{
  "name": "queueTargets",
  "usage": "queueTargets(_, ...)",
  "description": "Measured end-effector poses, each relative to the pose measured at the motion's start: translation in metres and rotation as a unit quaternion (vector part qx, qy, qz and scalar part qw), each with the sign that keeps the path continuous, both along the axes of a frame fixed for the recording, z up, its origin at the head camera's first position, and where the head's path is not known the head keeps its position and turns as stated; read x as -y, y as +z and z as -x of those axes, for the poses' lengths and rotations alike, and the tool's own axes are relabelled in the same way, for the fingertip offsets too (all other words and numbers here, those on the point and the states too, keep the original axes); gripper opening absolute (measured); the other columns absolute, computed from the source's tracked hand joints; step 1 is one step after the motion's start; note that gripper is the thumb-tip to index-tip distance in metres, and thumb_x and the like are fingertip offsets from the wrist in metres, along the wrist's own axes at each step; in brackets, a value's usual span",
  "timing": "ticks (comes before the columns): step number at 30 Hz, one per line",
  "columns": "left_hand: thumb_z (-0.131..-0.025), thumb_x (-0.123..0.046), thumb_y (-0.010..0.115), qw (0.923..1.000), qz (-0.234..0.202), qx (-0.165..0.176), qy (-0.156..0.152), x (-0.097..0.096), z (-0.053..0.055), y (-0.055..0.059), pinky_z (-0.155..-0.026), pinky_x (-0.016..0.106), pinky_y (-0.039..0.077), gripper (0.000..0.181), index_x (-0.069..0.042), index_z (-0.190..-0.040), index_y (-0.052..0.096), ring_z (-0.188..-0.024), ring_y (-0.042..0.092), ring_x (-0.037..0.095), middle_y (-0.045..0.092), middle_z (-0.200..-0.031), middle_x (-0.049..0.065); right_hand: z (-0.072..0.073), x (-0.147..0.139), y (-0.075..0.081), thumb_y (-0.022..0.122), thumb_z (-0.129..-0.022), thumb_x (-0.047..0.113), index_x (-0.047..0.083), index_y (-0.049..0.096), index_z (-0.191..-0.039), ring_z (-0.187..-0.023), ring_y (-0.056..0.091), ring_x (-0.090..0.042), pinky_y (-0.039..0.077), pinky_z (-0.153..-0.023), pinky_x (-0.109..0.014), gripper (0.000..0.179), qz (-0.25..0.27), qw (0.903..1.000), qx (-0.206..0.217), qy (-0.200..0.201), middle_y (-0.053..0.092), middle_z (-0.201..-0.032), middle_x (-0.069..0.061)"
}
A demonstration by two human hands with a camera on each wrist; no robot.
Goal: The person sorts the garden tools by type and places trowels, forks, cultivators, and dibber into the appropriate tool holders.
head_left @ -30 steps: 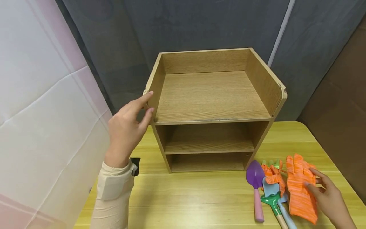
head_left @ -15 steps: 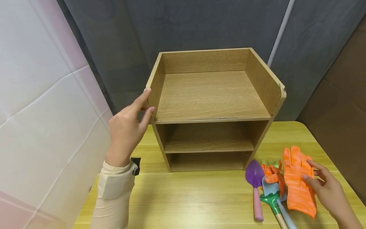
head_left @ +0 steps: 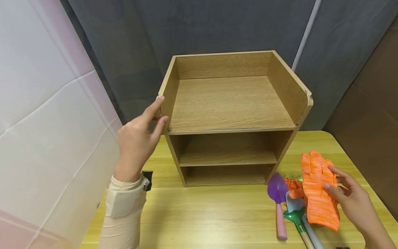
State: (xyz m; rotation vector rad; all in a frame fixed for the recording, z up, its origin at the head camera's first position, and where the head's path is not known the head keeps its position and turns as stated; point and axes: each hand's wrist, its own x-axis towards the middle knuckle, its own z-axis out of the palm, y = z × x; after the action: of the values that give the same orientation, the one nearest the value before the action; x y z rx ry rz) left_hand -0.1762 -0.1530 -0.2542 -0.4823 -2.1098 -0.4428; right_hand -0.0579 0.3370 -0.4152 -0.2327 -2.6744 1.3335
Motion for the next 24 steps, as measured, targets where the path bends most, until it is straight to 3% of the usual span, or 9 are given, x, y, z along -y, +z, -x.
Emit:
queueTargets(6,-0.086,-0.024,0.063,0.9999,0.014,0.009,0.001,-0.003,-0.002,0.001,-0.040,0.027,0.018,0.045,-0.025,-0.130,0.053,-0.039,0.029,0.011,0.071,-0.081,0.003,-0.005,0.012,0.023,0.054,-0.092,0.021,0.027,0.026,-0.146,-0.066,0.052,-0.008,0.042,-0.052,-0.025,0.060,-0.006,0.9993,-0.034,0.017,0.046,-0.105,0.021)
queueTargets(13,-0.086,-0.024,0.063,0.9999,0.014,0.008,-0.002,-0.005,-0.001,0.002,-0.040,0.027,0.018,0.045,-0.023,-0.130,0.053,-0.039,0.029,0.011,0.070,-0.079,0.004,-0.003,0.021,0.048,0.056,-0.091,0.019,0.025,0.030,-0.144,-0.069,0.053,-0.001,0.042,-0.052,-0.022,0.060,-0.028,0.9974,-0.064,0.016,0.041,-0.119,0.029)
queueTargets(18,-0.086,-0.023,0.063,0.9999,0.013,0.006,-0.005,-0.006,-0.001,0.001,-0.039,0.028,0.019,0.045,-0.023,-0.130,0.053,-0.039,0.029,0.011,0.069,-0.077,0.003,-0.001,0.027,0.064,0.057,-0.090,0.012,0.023,0.029,-0.145,-0.064,0.055,-0.005,0.044,-0.051,-0.022,0.063,-0.028,0.9948,-0.092,0.033,0.047,-0.114,0.026)
queueTargets(24,-0.086,-0.023,0.063,0.9999,0.010,0.002,-0.006,-0.008,-0.001,0.001,-0.039,0.028,0.019,0.044,-0.023,-0.129,0.054,-0.039,0.032,0.012,0.069,-0.076,0.002,0.001,0.030,0.077,0.057,-0.089,0.010,0.023,0.029,-0.145,-0.076,0.058,0.005,0.048,-0.053,-0.021,0.063,-0.024,0.9945,-0.095,0.037,0.046,-0.112,0.021)
